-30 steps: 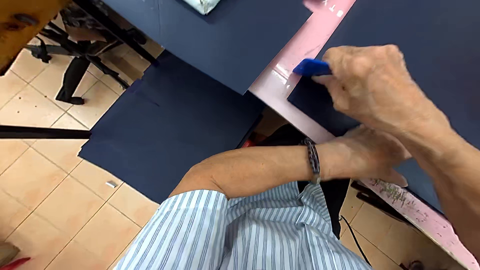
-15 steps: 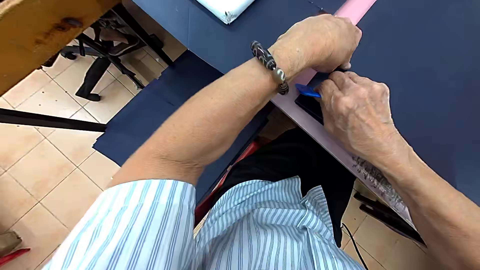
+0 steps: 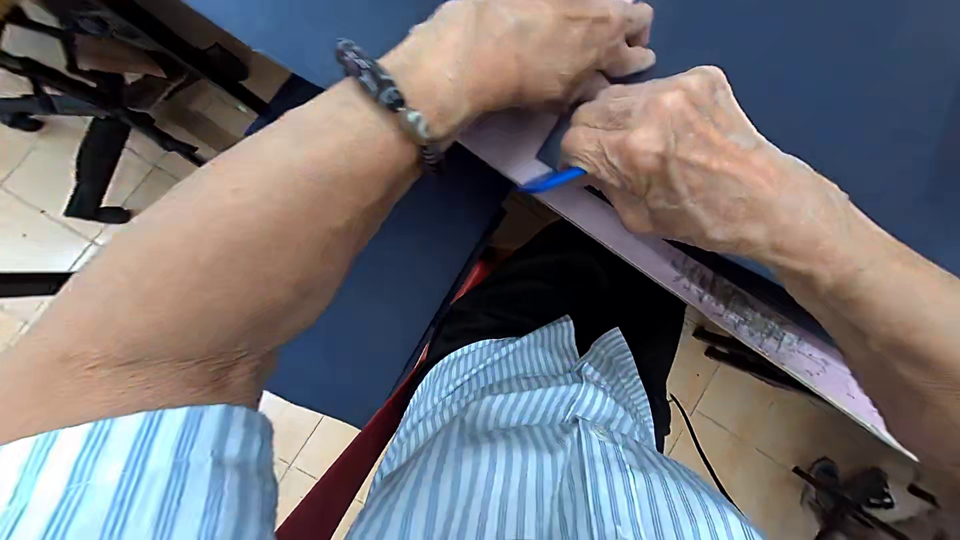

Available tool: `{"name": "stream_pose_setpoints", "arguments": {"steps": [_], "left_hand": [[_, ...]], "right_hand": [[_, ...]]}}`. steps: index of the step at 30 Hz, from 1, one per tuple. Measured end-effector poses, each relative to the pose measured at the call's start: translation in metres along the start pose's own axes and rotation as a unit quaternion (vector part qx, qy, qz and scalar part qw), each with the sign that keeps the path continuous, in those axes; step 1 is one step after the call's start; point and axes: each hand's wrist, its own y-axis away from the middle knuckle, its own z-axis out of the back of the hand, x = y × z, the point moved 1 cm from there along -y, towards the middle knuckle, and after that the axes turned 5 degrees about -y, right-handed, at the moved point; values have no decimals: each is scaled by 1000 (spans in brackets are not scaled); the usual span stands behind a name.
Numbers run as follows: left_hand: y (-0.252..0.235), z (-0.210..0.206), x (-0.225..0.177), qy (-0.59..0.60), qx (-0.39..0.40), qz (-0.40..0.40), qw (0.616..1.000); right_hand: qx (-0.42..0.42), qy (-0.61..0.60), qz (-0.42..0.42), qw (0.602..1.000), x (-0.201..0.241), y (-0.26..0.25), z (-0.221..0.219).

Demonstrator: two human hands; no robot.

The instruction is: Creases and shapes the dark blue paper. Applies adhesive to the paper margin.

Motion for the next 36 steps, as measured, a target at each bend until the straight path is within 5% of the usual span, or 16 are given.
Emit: {"name": "stream_pose_setpoints", "arguments": {"steps": [6,10,14,28,31,36], "left_hand": [[0,1,-32,-11,17,104,994],[-23,-25,-84,142,-106,-9,984],[-24,-47,-88,38,-71,-12,997],[-21,-39,-101,-39,-45,10,998],[-23,-46,-108,-42,-85,28,995],[-12,-68,-101,-45,-63,40,996]], "right_hand": [[76,-29,-41,996,5,76,30],[68,-33,-18,997,-1,73,32],[72,-33,-38,996,3,111,37],[49,-6,-300,953,70,285,66],[-103,-29,-443,890,79,289,74],[-393,-109,-611,679,28,325,89]]}}
